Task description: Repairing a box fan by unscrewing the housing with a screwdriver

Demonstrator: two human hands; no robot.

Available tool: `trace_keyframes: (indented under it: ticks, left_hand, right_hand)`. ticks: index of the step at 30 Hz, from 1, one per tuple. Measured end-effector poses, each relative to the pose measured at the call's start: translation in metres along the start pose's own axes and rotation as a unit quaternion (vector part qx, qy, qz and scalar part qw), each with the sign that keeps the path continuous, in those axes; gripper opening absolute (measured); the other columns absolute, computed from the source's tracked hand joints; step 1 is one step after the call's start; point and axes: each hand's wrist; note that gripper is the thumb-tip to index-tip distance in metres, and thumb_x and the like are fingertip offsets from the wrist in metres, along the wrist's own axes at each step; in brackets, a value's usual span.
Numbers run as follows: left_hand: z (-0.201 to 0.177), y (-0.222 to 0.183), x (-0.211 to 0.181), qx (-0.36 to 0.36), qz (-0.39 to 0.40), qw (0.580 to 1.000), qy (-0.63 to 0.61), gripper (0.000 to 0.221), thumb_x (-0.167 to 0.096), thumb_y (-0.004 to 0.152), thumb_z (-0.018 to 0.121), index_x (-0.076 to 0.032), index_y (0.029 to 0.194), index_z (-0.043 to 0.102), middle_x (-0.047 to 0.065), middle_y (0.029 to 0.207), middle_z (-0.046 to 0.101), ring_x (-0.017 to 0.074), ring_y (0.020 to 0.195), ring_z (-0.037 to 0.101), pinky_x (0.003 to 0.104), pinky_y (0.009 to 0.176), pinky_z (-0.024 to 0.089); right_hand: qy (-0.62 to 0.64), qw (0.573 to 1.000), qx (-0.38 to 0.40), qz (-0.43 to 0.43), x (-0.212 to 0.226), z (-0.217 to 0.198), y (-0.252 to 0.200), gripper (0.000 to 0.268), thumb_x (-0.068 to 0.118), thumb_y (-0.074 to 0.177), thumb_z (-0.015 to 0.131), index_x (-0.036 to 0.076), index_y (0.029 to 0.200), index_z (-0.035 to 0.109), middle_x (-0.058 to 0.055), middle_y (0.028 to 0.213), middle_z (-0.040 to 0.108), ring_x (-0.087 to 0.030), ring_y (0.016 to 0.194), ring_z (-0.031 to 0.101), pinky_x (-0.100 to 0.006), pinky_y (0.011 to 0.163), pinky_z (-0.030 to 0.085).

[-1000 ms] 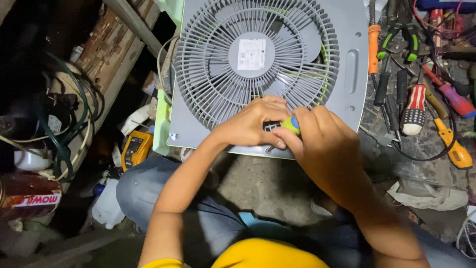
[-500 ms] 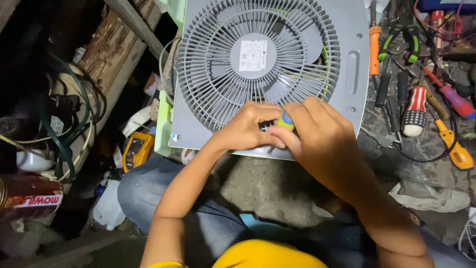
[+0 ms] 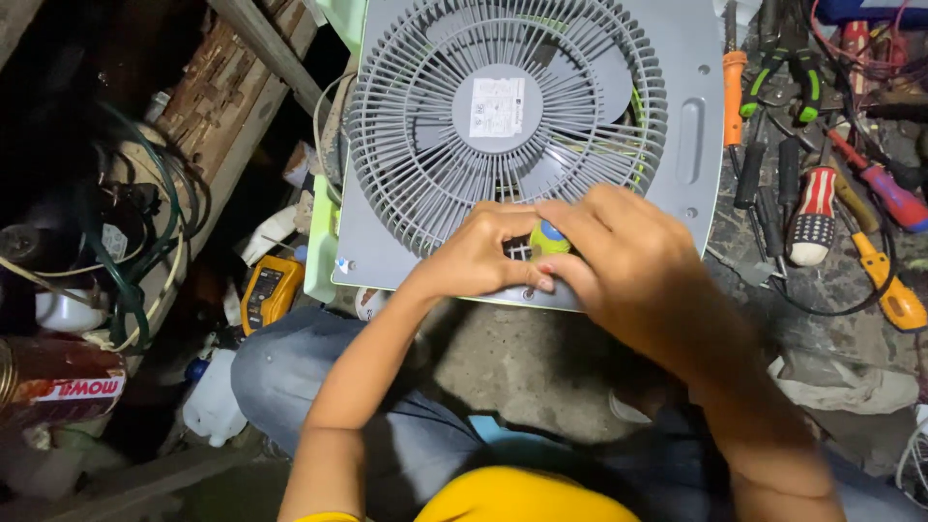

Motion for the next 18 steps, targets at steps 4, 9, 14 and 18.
trace_keyframes:
  ticks: [4,9,14,18]
  left_hand:
    - [-0.007,0.003,0.013,0.053,0.027,0.998,-0.03,0.028,-0.03,0.081,0.086,-0.008,0.084,0.069,0.001,0.088,0.068,0.014,0.083,0.063,0.032,0.075,0.048]
    - [0.007,0.003,-0.001,0.004,0.019,0.999,0.031,0.038,-0.028,0.083,0.085,-0.009,0.083,0.052,0.002,0.078,0.053,0.0176,0.076,0.051,0.032,0.07,0.038]
    - [0.01,0.002,0.004,-0.02,0.018,1.0,-0.012,0.03,-0.022,0.089,0.079,-0.002,0.11,0.07,0.006,0.086,0.062,0.019,0.078,0.057,0.033,0.074,0.043]
    - [-0.002,0.0,-0.003,0.018,0.017,0.999,-0.025,0.028,-0.031,0.096,0.069,-0.004,0.101,0.067,0.007,0.092,0.067,0.0213,0.084,0.063,0.033,0.08,0.048]
  right_hand:
    - [0.133,0.99,0.007,-0.041,0.0,-0.004,0.006,0.02,0.001,0.096,0.067,-0.004,0.116,0.067,-0.017,0.103,0.063,-0.034,0.092,0.061,-0.044,0.086,0.051]
    - [-0.015,0.998,-0.052,0.035,0.0,0.021,-0.009,0.014,0.012,0.099,0.075,0.004,0.101,0.064,-0.01,0.082,0.049,-0.032,0.074,0.052,-0.043,0.07,0.044]
    - [0.0,0.998,-0.024,0.063,-0.018,0.014,-0.02,0.037,0.034,0.095,0.082,0.003,0.111,0.069,-0.012,0.092,0.061,-0.032,0.078,0.062,-0.044,0.071,0.05]
    - [0.156,0.988,0.004,0.005,-0.011,-0.003,-0.008,0.027,0.01,0.101,0.064,-0.007,0.122,0.067,-0.02,0.108,0.068,-0.034,0.099,0.066,-0.041,0.091,0.051]
Point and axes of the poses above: each hand's wrist, its own y-axis towards the middle knuckle, its own z-axis out of the palm, x = y × z
